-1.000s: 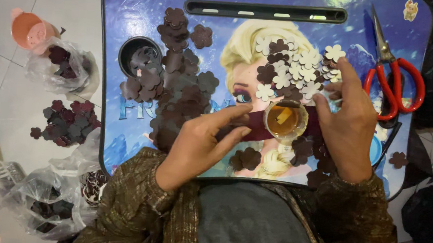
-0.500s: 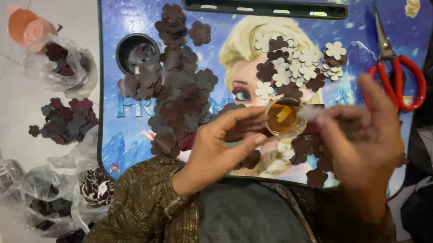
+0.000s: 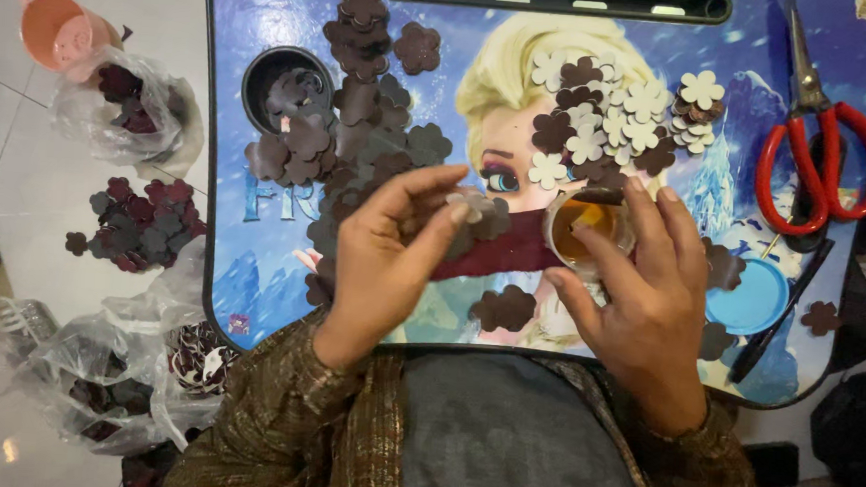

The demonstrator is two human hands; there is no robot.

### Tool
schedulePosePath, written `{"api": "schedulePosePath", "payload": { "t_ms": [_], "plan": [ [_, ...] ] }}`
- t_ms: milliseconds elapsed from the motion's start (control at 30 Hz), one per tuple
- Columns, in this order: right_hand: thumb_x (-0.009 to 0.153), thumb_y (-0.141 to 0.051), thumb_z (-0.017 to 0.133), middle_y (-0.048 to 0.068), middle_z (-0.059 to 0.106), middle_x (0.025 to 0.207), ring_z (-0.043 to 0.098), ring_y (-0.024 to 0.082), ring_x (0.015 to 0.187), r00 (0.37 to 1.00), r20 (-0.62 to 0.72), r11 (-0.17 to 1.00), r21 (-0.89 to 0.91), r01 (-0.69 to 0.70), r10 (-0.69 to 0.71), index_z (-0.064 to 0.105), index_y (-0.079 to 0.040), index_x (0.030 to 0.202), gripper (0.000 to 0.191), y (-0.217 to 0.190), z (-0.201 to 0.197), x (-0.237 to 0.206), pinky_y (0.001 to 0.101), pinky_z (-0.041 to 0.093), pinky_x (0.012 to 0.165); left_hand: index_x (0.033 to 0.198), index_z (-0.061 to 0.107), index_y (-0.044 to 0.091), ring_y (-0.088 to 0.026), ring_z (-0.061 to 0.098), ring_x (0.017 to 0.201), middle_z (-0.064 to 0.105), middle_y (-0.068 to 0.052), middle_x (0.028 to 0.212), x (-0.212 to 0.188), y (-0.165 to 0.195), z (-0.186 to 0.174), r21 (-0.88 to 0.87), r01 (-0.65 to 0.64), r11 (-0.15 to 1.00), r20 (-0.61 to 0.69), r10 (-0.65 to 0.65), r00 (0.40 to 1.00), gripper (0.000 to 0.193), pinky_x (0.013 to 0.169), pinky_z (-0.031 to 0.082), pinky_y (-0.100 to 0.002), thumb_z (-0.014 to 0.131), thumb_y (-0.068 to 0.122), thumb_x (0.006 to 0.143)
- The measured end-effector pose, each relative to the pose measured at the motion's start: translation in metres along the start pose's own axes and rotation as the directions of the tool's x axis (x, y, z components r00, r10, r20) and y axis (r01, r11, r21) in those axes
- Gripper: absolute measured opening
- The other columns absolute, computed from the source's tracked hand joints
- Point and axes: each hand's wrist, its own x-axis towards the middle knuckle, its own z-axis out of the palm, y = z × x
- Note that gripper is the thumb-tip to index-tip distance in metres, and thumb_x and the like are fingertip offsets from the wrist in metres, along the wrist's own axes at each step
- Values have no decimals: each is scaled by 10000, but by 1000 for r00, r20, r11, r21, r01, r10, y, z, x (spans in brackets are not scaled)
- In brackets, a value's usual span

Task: The person sits on the floor with a lap desk covered in flower-shaped cutouts, dips each cutout into a cup of glue, presses and folds the petals by hand, and sets the shaped flowers back on the desk in piles.

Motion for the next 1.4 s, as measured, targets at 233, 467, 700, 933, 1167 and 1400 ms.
{"api": "schedulePosePath", "payload": {
  "t_ms": [233, 467, 700, 933, 1167, 1400],
  "plan": [
    [890, -372, 844, 233, 487, 1576, 372, 434, 1498, 1000, 28, 999, -34, 5, -4, 775, -44, 1173, 438, 3, 6, 0, 520, 353, 1228, 1393, 585, -28, -169, 710, 1035, 712, -110, 1141, 11, 33, -24, -184, -24, 983, -87, 8, 996, 349, 935, 629, -347, 651, 3, 1053],
    [870, -314, 855, 257, 488, 1568, 387, 444, 1506, 998, -28, 996, 67, -51, 53, 751, -45, 1165, 413, 2, -4, -10, 535, 344, 1249, 1394, 602, -23, -130, 714, 1051, 740, -110, 1174, -2, 54, -22, 94, -138, 986, -77, 145, 986, 309, 965, 603, -282, 644, -4, 1089],
    [825, -249, 873, 249, 512, 1541, 419, 442, 1497, 998, 2, 990, 132, -56, 56, 729, -22, 1082, 372, -7, -8, -15, 535, 363, 1241, 1440, 597, -20, -59, 658, 936, 710, -45, 1034, -11, 19, 14, -89, 283, 955, 182, -264, 947, 425, 829, 551, -214, 650, 18, 1020],
    [816, -183, 736, 229, 525, 1474, 460, 433, 1427, 997, -24, 918, 392, -62, 78, 674, -63, 978, 211, -16, -22, -16, 507, 357, 1207, 1495, 554, 11, -22, 626, 898, 705, 12, 983, -18, 4, 25, -108, 368, 924, 230, -337, 913, 465, 831, 565, -214, 610, 40, 1034],
    [922, -38, 690, 212, 542, 1512, 476, 394, 1473, 996, -91, 972, 232, 30, -9, 759, -134, 1193, 296, -24, -14, -27, 436, 380, 1214, 1512, 532, 35, -15, 644, 884, 729, 7, 997, -19, 12, 30, -73, 407, 910, 251, -379, 891, 504, 803, 569, -211, 615, 48, 1015],
    [871, -8, 716, 221, 566, 1442, 467, 386, 1398, 986, -124, 984, 129, 125, -110, 790, -147, 1183, 350, -22, -1, -25, 462, 391, 1182, 1541, 520, 39, -13, 636, 939, 733, 9, 1036, -20, 13, 29, -54, 325, 944, 281, -298, 912, 507, 836, 563, -203, 607, 57, 1042]
  ]
}}
